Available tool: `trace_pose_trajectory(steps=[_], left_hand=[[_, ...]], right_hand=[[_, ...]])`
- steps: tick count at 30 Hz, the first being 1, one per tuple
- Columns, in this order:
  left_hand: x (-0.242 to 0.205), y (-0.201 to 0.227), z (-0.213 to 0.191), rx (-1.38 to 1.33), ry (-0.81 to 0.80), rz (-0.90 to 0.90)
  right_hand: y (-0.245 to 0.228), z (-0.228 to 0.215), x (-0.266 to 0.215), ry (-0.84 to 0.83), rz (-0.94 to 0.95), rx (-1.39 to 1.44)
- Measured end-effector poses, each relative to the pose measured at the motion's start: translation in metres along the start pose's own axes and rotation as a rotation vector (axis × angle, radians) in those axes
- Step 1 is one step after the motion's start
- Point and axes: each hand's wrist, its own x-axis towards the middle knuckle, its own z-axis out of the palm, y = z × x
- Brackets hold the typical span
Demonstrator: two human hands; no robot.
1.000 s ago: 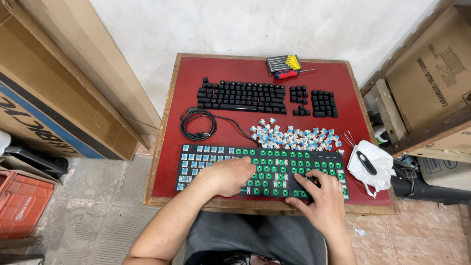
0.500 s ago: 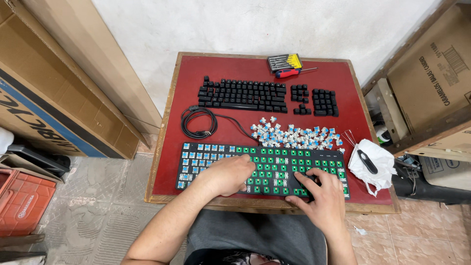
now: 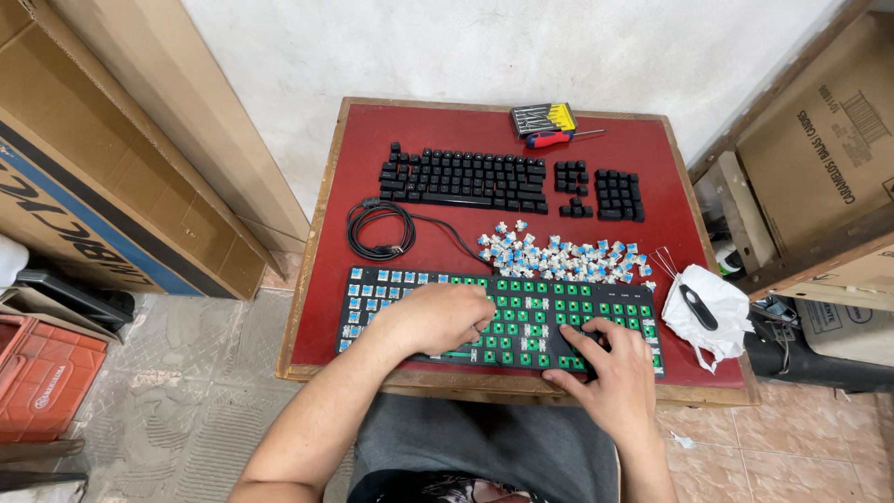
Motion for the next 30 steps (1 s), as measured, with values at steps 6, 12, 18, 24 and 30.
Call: trace_pose_trajectory(steps=[6,12,18,24,30], left_hand=[[0.040,-0.011,-0.046,-0.057,0.266,0.100],[0.033,-0.031,-0.050,-0.081,0.462,0.129],[-0.022,-0.018,-0.020,-0.114,0.060,-0.002],[-0.052,-0.022,0.015,-0.041,0.103,-0.029],[-0.049,-0.015,0.039,0.051,0.145,-0.069]], right_hand=[[-0.001,-0.001,0.000,0.007,-0.009,0.000],[-0.004,-0.003,0.000,0.028,-0.013,0.020],[-0.002,-0.001,-0.001,0.008,0.005,0.019],[-0.001,0.002,0.001,0.019,0.015,0.009],[0.000,0.003,-0.002,0.035,0.002,-0.009]])
